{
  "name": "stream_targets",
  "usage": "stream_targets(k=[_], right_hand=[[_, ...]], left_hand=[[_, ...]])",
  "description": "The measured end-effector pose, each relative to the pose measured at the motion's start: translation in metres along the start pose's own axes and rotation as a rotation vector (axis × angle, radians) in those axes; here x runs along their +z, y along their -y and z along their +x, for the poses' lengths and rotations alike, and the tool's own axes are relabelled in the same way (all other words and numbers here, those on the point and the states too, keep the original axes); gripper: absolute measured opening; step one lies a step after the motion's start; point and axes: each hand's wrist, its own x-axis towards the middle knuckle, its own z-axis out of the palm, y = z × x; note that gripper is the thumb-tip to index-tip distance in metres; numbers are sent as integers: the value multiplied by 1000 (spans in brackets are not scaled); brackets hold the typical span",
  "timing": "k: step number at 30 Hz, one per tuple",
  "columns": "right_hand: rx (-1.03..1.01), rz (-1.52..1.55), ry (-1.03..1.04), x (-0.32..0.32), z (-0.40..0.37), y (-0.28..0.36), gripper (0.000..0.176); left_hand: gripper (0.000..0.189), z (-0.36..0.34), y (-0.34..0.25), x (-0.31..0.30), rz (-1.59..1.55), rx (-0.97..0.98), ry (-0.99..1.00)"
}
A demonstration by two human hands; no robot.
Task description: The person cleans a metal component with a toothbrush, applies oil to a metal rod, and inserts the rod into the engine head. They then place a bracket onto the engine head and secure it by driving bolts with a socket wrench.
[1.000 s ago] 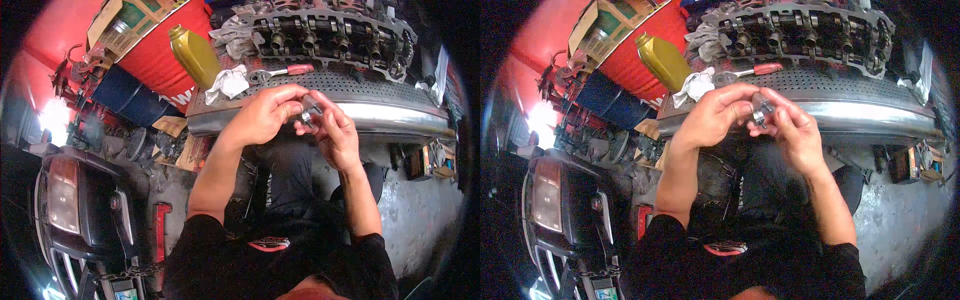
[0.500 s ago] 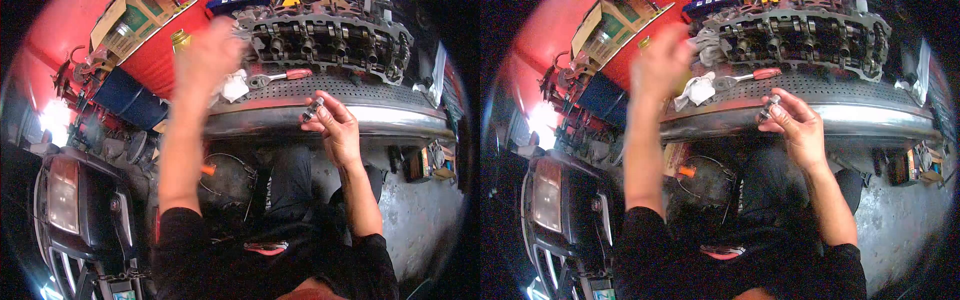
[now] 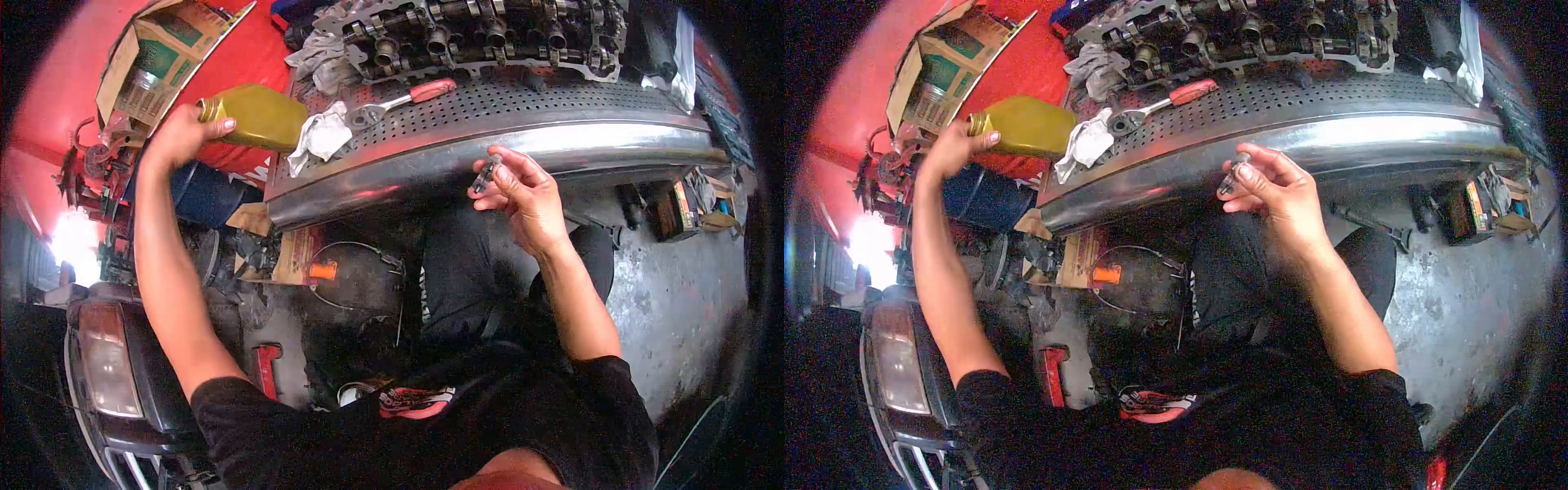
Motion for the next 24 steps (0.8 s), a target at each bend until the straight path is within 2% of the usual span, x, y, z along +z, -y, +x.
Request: stream_targets(k=[1, 2, 4, 5, 8, 10, 13, 17, 20, 24], right_hand=[[0, -1, -4, -3, 0, -1, 41], [3, -2, -9, -5, -2, -2, 41], [13, -7, 0, -10, -4, -5, 39], [17, -13, 6, -11, -5, -5, 38], [35, -91, -10, -12, -10, 1, 34], [16, -112, -26, -16, -9, -1, 34], [1, -59, -46, -18, -14, -5, 35], [20, -45, -63, -23, -19, -13, 33], [29, -45, -85, -26, -22, -14, 31], [20, -44, -101, -28, -25, -13, 29]], left_hand=[[47, -19, -8, 8, -108, 76, -85], [44, -29, -4, 15, 14, -10, -137], [45, -52, -4, 35, 95, -103, -371], [40, -60, -9, 41, 153, -230, -416], [40, -71, 7, 62, 187, -189, -720], [28, -69, 10, 71, -31, -1, -902], [28, -65, 12, 71, 107, 91, -1000], [30, -57, 10, 77, 154, 119, -1067], [30, -51, 10, 82, 77, 149, -1155], [35, -50, 13, 80, 65, 95, -1146]])
